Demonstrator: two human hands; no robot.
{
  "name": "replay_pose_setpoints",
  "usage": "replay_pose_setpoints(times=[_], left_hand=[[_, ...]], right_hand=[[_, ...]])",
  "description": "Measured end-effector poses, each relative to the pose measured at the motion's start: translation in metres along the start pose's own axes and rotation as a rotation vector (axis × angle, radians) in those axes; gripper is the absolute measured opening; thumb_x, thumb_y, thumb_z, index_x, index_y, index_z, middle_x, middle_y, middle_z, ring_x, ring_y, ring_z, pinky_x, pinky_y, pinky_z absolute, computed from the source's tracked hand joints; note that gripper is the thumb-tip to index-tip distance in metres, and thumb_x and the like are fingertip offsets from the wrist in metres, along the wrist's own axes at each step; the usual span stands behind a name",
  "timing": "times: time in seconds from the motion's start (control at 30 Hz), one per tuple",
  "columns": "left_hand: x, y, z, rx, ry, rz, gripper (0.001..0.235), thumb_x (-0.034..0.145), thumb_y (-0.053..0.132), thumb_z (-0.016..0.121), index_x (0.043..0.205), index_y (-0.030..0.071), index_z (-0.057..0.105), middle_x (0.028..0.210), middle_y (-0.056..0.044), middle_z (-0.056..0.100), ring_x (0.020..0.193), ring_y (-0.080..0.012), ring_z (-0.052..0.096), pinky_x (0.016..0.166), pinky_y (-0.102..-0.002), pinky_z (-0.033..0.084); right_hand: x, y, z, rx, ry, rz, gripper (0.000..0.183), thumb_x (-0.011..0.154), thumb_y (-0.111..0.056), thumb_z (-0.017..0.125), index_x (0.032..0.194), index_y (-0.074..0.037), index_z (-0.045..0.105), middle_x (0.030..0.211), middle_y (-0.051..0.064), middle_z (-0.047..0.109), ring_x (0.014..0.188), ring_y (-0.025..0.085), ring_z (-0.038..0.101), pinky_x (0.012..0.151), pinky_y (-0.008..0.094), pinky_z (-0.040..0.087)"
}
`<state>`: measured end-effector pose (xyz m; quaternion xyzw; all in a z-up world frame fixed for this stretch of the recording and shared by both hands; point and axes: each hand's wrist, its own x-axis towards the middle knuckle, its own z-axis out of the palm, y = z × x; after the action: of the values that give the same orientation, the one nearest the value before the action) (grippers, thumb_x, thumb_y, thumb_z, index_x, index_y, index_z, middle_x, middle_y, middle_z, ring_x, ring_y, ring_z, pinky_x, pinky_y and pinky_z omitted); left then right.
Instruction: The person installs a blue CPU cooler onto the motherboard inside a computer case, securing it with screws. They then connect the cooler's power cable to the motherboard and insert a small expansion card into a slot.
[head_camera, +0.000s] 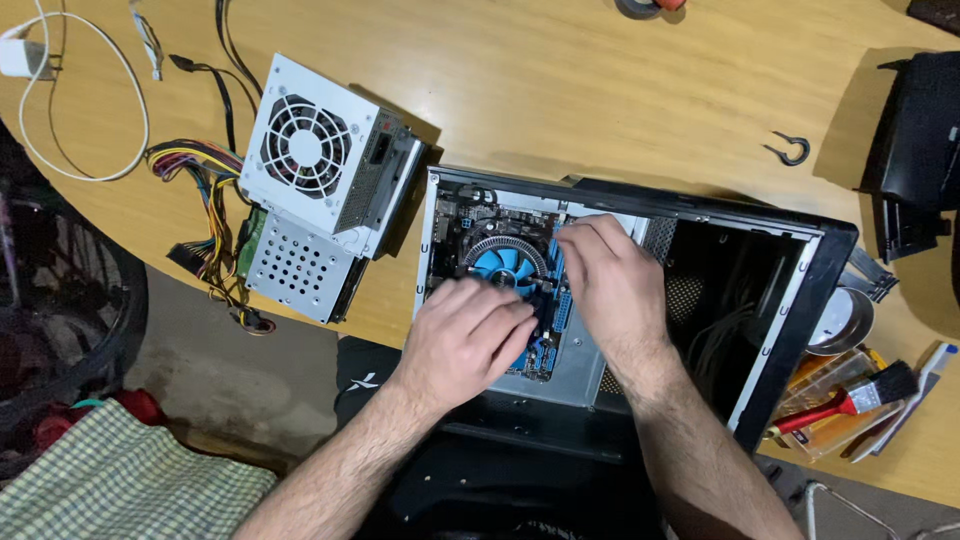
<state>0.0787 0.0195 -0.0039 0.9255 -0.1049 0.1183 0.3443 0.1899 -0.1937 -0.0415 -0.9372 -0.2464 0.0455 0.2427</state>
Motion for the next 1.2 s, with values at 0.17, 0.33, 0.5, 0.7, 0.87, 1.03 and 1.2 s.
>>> replay_pose_setpoints(times=[0.17,0.33,0.5,0.7,0.87,1.03,1.2], left_hand=[[0.036,-0.004,-0.006,0.094,-0.002,0.01,0.026,0.116,0.033,0.084,0.128,0.01,0.088,0.147,-0.011,0.083,0.134,-0.035,0.078,0.113,-0.052,0.063],[0.059,-0.016,0.004,0.126,-0.088,-0.077,0.028,0.12,0.024,0.079,0.137,0.003,0.088,0.152,-0.02,0.083,0.133,-0.0377,0.079,0.116,-0.053,0.066],[0.062,-0.042,0.023,0.147,-0.118,0.004,0.015,0.111,0.023,0.083,0.108,0.011,0.092,0.128,-0.008,0.088,0.11,-0.0303,0.081,0.09,-0.044,0.068],[0.071,-0.041,0.013,0.022,-0.388,-0.183,0.038,0.116,0.033,0.075,0.14,0.007,0.087,0.144,-0.009,0.083,0.133,-0.0341,0.078,0.105,-0.05,0.065],[0.07,-0.04,0.013,-0.053,-0.432,-0.304,0.038,0.117,0.03,0.073,0.139,0.001,0.087,0.143,-0.015,0.082,0.129,-0.0424,0.083,0.11,-0.053,0.068],[0.077,-0.032,0.002,-0.117,-0.458,-0.359,0.039,0.12,0.029,0.069,0.139,-0.001,0.086,0.139,-0.016,0.082,0.13,-0.0426,0.083,0.11,-0.051,0.068],[0.075,-0.031,0.002,-0.157,-0.411,-0.404,0.037,0.119,0.028,0.074,0.139,-0.002,0.086,0.141,-0.018,0.083,0.139,-0.044,0.08,0.116,-0.052,0.066]], right_hand=[[0.003,0.004,0.014,0.034,0.082,-0.032,0.008,0.117,-0.014,0.088,0.124,-0.019,0.089,0.113,-0.001,0.085,0.106,0.027,0.089,0.091,0.042,0.073],[0.0,0.008,0.026,0.044,0.127,-0.01,0.016,0.109,-0.013,0.095,0.115,-0.025,0.086,0.101,-0.004,0.087,0.092,0.025,0.087,0.081,0.041,0.072],[0.003,0.008,0.034,0.117,0.198,0.016,0.023,0.107,-0.009,0.098,0.104,-0.021,0.079,0.11,-0.006,0.094,0.08,0.021,0.084,0.073,0.037,0.069],[0.007,0.002,0.031,0.23,0.215,0.05,0.031,0.108,-0.007,0.098,0.099,-0.022,0.072,0.098,-0.004,0.091,0.076,0.023,0.081,0.069,0.035,0.066],[0.007,-0.006,0.013,0.322,0.186,0.129,0.029,0.107,0.0,0.094,0.101,-0.018,0.073,0.102,0.002,0.093,0.076,0.027,0.081,0.069,0.041,0.066],[0.005,-0.012,-0.015,0.471,-0.003,0.287,0.021,0.109,0.004,0.084,0.108,-0.016,0.078,0.115,0.008,0.096,0.06,0.022,0.072,0.06,0.038,0.059],[0.008,-0.019,-0.032,0.595,-0.27,0.432,0.021,0.105,0.003,0.075,0.118,-0.012,0.082,0.133,0.017,0.094,0.048,0.013,0.063,0.051,0.032,0.053]])
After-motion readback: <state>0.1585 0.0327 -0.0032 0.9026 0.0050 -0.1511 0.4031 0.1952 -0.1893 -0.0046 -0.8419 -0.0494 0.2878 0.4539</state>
